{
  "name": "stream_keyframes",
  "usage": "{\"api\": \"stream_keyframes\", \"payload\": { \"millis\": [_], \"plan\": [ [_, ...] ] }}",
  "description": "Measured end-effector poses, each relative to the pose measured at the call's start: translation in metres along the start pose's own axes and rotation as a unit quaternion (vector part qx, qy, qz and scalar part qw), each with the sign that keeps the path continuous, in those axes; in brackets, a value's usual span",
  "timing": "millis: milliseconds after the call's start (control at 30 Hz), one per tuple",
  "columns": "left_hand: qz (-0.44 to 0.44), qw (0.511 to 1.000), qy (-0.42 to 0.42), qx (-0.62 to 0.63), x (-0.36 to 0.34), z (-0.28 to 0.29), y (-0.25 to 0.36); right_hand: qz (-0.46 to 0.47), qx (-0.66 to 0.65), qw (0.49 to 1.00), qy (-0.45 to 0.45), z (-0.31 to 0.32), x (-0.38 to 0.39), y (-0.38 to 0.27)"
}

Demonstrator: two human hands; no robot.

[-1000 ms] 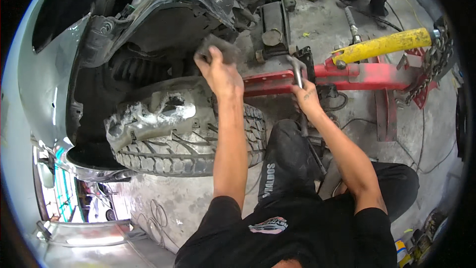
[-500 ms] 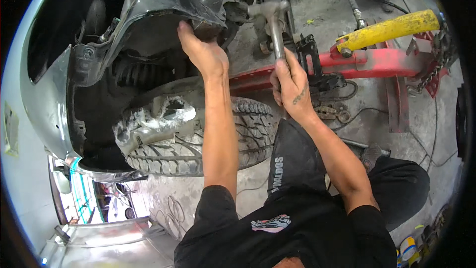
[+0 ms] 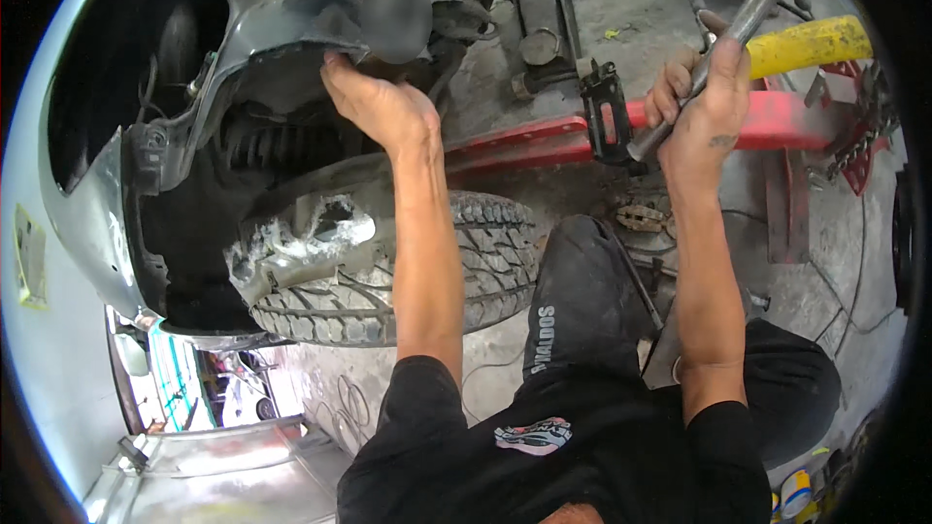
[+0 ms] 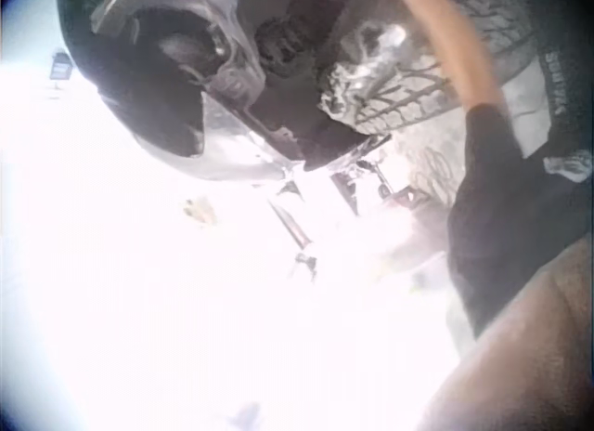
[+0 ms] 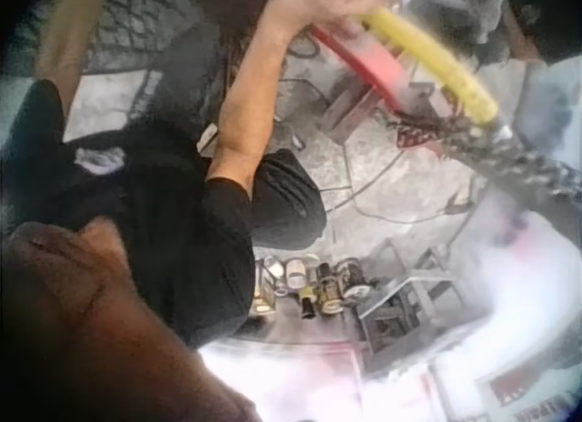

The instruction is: The person hammers the interior sheet metal of a car's wheel well using a hammer, then fits a metal bracket onto the frame and attaches it.

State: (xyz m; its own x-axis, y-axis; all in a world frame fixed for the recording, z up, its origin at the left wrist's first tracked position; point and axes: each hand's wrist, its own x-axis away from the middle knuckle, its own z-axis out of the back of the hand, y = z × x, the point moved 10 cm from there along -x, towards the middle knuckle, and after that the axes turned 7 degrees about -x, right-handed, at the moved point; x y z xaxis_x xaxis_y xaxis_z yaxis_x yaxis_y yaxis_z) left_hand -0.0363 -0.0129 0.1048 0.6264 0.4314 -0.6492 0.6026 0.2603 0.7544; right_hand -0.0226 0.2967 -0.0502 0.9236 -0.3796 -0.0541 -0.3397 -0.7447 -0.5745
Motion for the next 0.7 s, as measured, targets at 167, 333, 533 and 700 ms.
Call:
{"api": "stream_keyframes", "payload": {
  "millis": [167, 333, 533, 700],
  "plan": [
    [0.018, 1.000, 0.010, -0.021, -0.002, 0.002, -0.014, 0.037, 0.101, 0.993, -0.041, -0.025, 0.034, 0.059],
    [0.011, 0.999, 0.010, -0.030, 0.000, 0.008, 0.001, -0.052, 0.175, 0.953, -0.242, -0.068, 0.031, 0.059],
    [0.067, 0.998, 0.018, 0.013, 0.010, -0.011, -0.015, 0.434, 0.285, 0.821, -0.239, -0.096, 0.079, 0.057],
    [0.033, 0.999, 0.000, 0.006, -0.001, 0.002, 0.004, -0.146, 0.159, 0.952, -0.215, -0.058, 0.028, 0.082]
  ]
}}
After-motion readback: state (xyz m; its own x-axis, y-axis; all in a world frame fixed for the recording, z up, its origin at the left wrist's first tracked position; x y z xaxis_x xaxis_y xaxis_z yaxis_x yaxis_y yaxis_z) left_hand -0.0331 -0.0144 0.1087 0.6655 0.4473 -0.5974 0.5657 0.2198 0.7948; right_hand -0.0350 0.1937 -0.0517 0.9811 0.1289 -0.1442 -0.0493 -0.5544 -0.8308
